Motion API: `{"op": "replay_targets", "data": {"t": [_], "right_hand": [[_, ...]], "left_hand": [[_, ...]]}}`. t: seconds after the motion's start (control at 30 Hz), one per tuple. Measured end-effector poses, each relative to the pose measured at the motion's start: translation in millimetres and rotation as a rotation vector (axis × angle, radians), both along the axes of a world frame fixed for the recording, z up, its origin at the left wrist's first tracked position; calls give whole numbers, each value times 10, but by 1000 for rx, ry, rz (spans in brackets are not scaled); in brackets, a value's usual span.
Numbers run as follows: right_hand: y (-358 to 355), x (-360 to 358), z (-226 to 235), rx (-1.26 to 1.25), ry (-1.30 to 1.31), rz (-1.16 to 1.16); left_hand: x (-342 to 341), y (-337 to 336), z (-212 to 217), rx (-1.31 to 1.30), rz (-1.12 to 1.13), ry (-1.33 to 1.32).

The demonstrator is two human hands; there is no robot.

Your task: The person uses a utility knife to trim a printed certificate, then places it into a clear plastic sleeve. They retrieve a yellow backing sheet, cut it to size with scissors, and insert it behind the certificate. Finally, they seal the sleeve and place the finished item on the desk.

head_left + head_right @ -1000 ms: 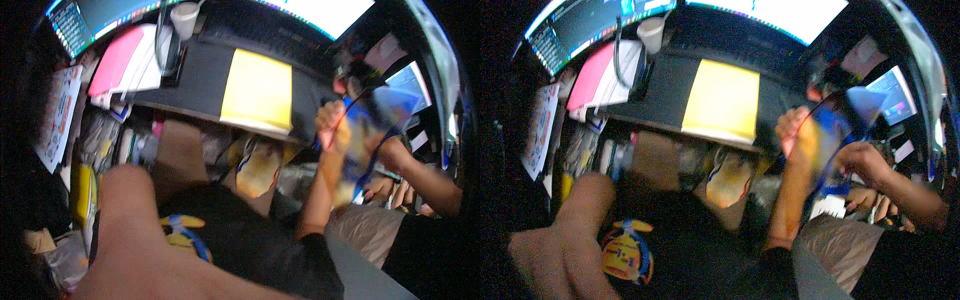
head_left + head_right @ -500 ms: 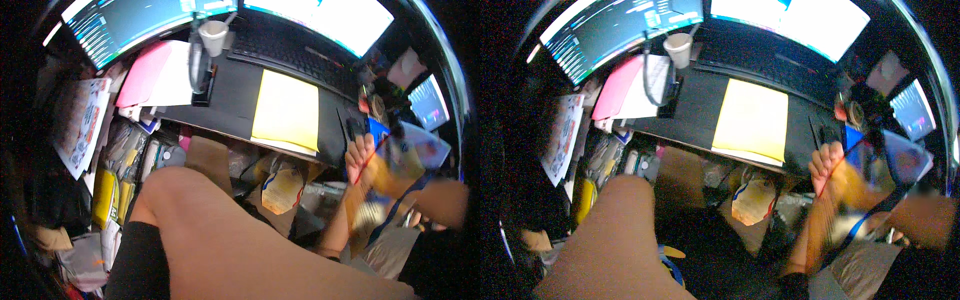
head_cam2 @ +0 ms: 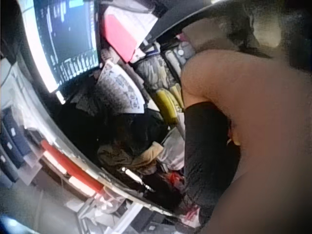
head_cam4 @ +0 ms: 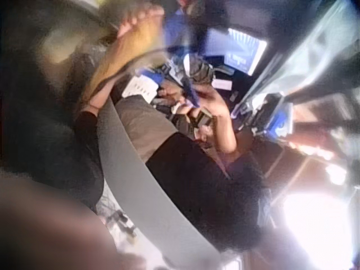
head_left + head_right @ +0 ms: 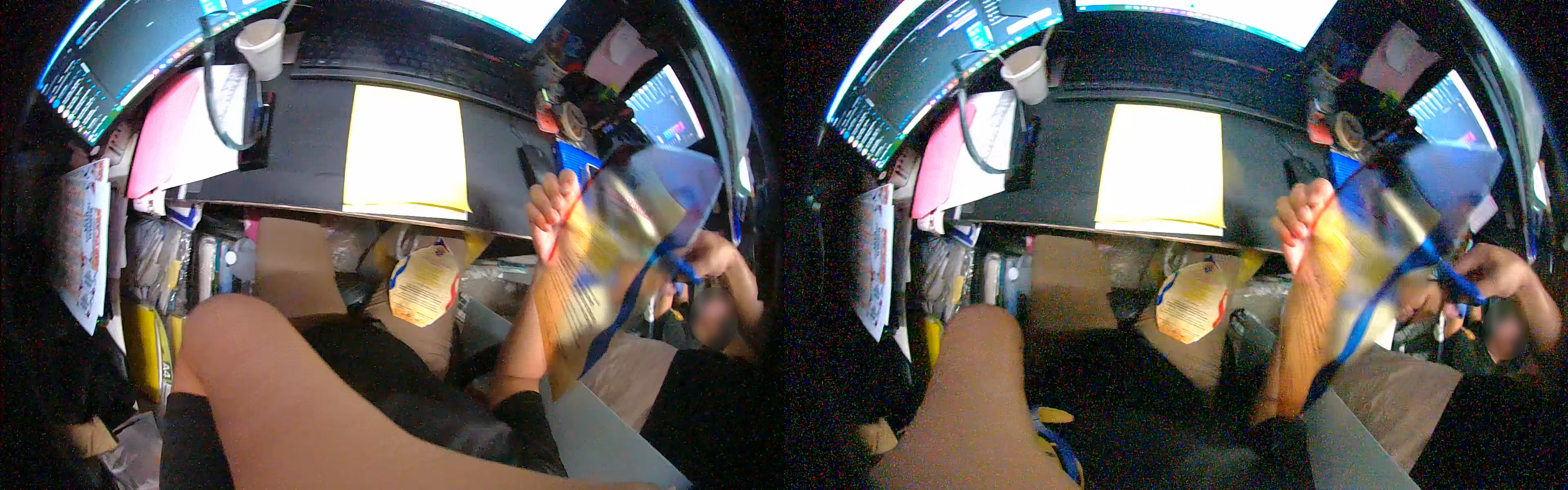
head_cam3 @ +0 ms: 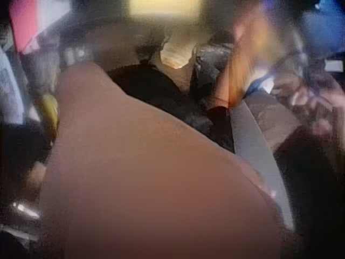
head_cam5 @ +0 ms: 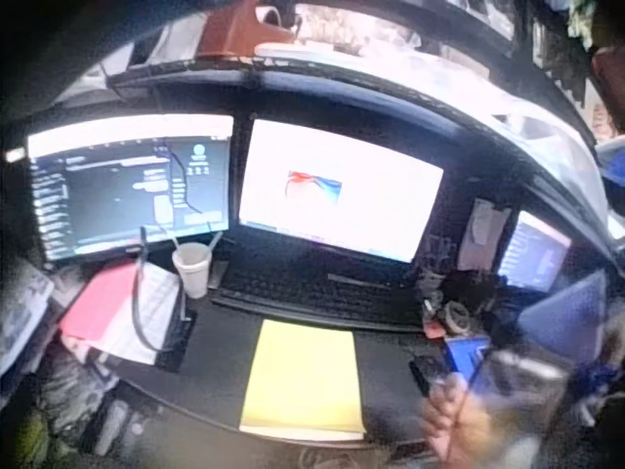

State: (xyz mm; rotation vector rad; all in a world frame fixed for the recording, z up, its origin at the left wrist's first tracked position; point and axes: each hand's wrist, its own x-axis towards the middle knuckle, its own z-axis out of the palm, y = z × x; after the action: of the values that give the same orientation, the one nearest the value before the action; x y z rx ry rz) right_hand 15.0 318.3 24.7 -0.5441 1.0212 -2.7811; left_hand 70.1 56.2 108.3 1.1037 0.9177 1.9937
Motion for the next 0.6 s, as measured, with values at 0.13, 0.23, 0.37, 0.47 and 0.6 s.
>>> {"op": "replay_targets", "data": {"t": [0.13, 0.23, 0.37, 0.47, 0.6], "right_hand": [[6, -17, -45, -60, -14, -16], [26, -47, -60, -37, 27, 12], [45, -68, -72, -87, -35, -5], [41, -69, -75, -140, -83, -85], [27, -85, -58, -185, -111, -52]], "left_hand": [[4, -4, -47, 14, 17, -62], [4, 9, -69, 25, 27, -101], [-6, 31, -98, 35, 41, -157], [-25, 41, -109, 44, 53, -192], [-39, 41, -91, 56, 77, -217]]}}
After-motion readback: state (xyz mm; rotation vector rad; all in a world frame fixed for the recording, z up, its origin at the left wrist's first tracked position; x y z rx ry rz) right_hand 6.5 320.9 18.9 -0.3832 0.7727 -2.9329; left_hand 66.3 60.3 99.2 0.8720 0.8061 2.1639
